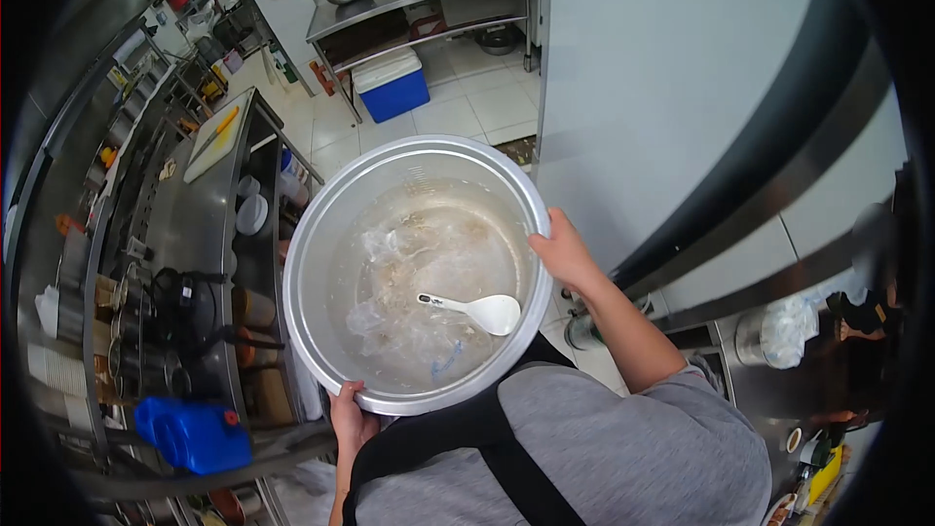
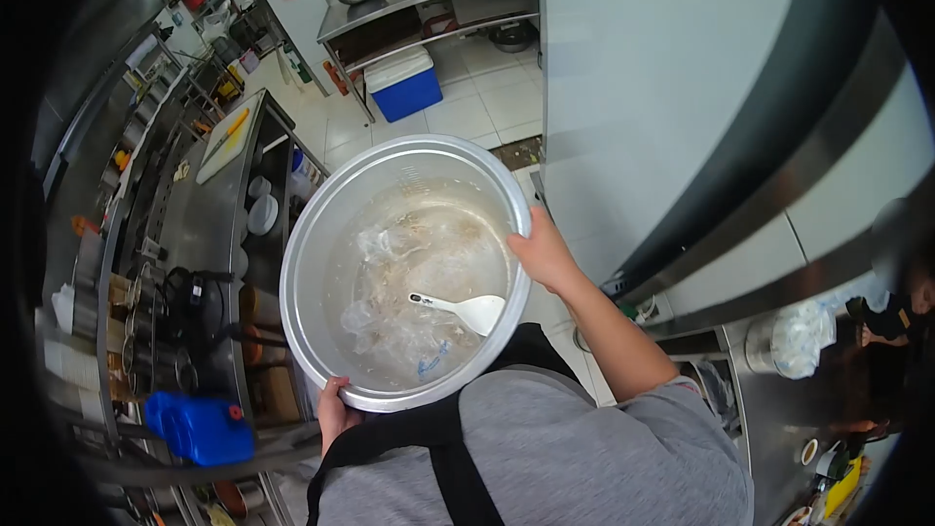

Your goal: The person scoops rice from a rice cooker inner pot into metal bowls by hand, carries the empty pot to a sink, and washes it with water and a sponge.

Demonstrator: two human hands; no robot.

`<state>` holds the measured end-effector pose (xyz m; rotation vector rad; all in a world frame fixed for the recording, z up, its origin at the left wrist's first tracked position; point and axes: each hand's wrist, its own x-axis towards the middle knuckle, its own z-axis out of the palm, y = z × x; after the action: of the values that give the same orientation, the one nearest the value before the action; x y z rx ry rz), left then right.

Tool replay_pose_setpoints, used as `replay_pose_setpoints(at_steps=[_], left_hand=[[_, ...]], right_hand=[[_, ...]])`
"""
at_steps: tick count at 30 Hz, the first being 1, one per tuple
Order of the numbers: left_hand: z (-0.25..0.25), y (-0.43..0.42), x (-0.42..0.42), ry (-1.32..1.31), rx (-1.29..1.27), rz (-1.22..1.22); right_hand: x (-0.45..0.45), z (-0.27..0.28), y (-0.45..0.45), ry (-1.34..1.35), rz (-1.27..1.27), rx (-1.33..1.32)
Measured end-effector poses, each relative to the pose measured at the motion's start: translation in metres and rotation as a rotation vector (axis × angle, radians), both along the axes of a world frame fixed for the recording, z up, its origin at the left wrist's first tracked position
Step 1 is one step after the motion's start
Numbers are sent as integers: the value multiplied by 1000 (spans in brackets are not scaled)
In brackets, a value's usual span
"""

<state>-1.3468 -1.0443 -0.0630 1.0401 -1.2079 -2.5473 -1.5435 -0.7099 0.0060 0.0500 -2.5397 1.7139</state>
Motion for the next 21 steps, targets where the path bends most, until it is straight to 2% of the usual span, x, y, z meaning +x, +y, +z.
replay_pose_setpoints(at_steps=[2, 4, 8, 15, 21], left_hand=[[2, -5, -43, -10, -39, -14], [5, -4, -86, -23, -48, -38], [-1, -7, -184, 0, -52, -24], [-1, -21, -361, 10, -10, -39], [9, -9, -474, -37, -34, 13]], right_hand=[[-29, -7, -2, 27, -30, -12], [-60, -7, -1, -69, -83, -27], [-152, -40, 4, -49, -78, -119], [-356, -17, -18, -126, -28, -48], [-485, -25, -26, -123, -12, -28]])
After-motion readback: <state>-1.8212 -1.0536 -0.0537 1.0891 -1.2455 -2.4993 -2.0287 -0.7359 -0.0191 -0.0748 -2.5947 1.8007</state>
